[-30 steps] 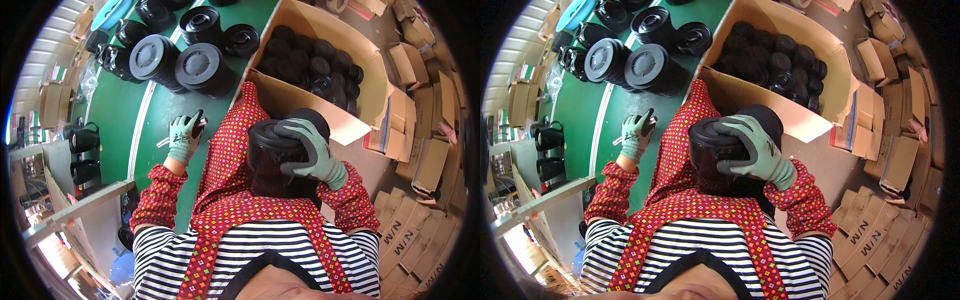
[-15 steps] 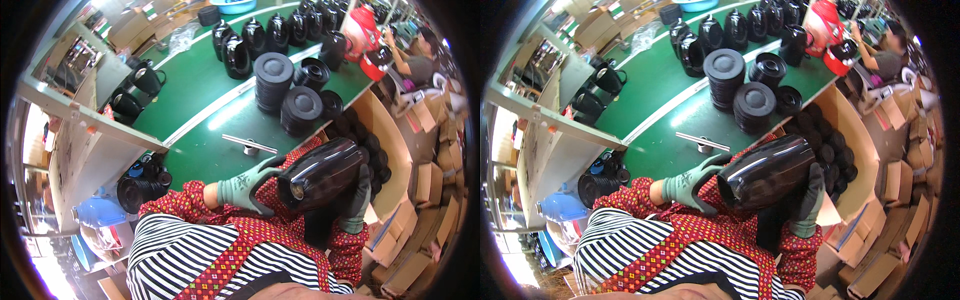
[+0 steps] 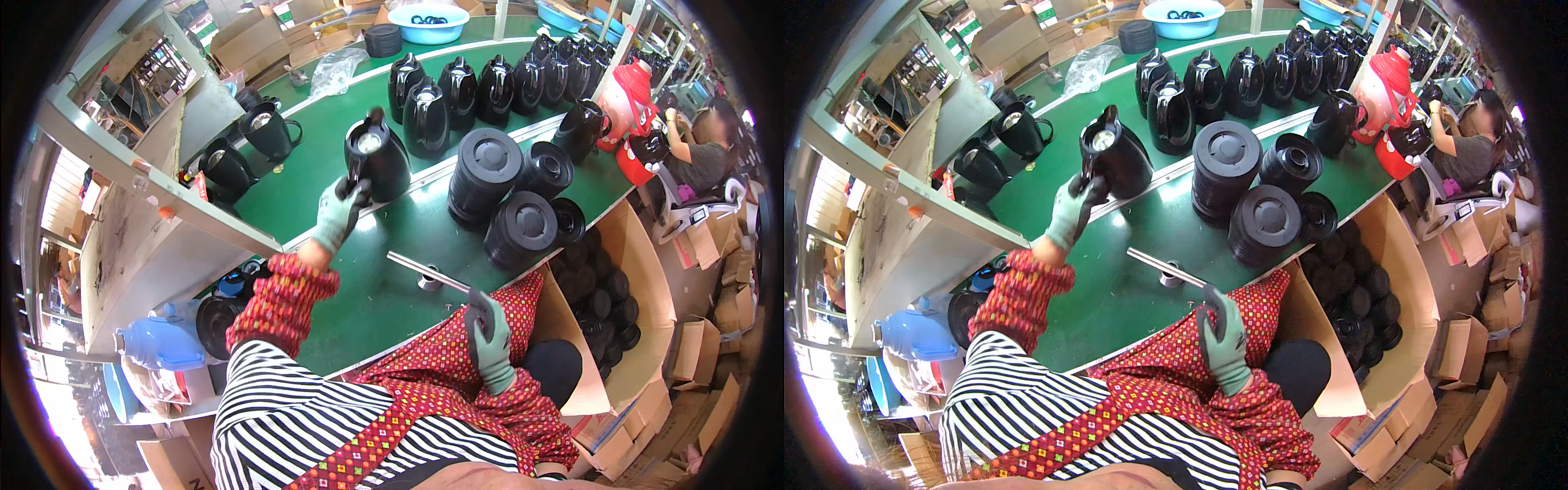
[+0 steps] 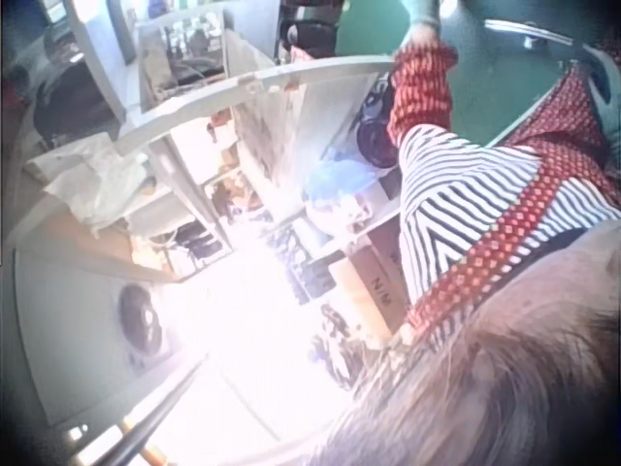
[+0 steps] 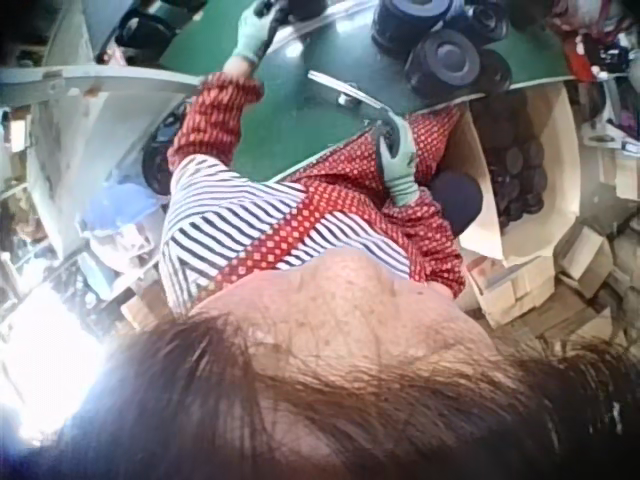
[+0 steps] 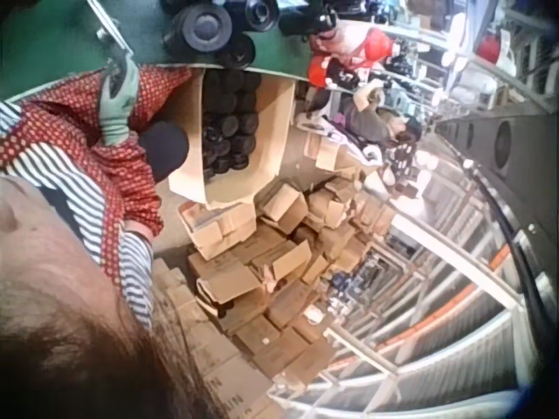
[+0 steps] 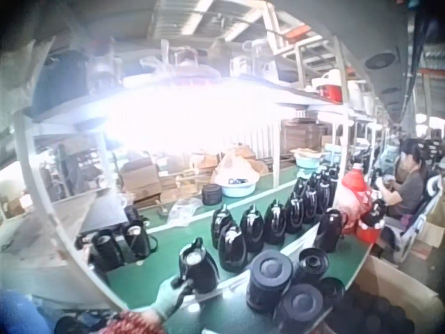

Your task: The person repeatedly picks up black kettle bodies and lids from a green workbench, inserts a metal rod into the kettle opening, and places the assembled units into a cardboard box. The process is repeated for multiple units in a continuous assembly-line manner.

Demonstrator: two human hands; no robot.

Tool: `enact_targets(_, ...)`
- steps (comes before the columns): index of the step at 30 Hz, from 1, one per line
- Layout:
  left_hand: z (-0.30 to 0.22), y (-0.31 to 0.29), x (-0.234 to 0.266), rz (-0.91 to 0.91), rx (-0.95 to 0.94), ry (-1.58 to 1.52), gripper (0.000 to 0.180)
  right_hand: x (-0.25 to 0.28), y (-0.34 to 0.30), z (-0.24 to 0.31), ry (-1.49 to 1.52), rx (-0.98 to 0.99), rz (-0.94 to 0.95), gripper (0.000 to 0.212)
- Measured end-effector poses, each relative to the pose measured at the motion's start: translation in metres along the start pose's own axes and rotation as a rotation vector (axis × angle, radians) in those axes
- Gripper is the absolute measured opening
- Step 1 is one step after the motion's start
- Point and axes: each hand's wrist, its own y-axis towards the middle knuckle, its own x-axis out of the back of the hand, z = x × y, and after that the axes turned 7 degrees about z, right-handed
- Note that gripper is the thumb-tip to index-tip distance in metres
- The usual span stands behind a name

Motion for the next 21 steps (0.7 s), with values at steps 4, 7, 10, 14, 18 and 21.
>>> enact_targets(4, 0.086, 0.108, 0.004, -0.195, 0.045, 0.196, 0.041, -0.006, -0.001, -0.002, -0.373, 0.184, 0.062, 0.046)
enact_targets(7, 0.095, 0.133, -0.013, -0.311, 0.017, 0.136, 0.041, -0.004, 0.001, -0.002, -0.392, 0.193, 0.104, 0.046)
enact_targets(10, 0.044, 0.129, -0.03, -0.329, 0.09, 0.291, 0.051, -0.002, 0.003, 0.004, -0.428, 0.136, 0.085, 0.048)
enact_targets(14, 0.091, 0.165, 0.051, -0.675, -0.148, 0.521, 0.082, -0.006, 0.005, 0.004, -0.471, 0.12, 0.157, 0.052)
enact_targets(18, 0.092, 0.198, 0.17, -0.754, 0.12, 0.966, 0.102, -0.008, 0.011, 0.008, -0.497, 0.144, 0.183, 0.051)
enact_targets(21, 0.099, 0.214, 0.216, -0.576, 0.452, 1.073, 0.083, -0.011, 0.016, 0.01, -0.507, 0.11, 0.187, 0.049)
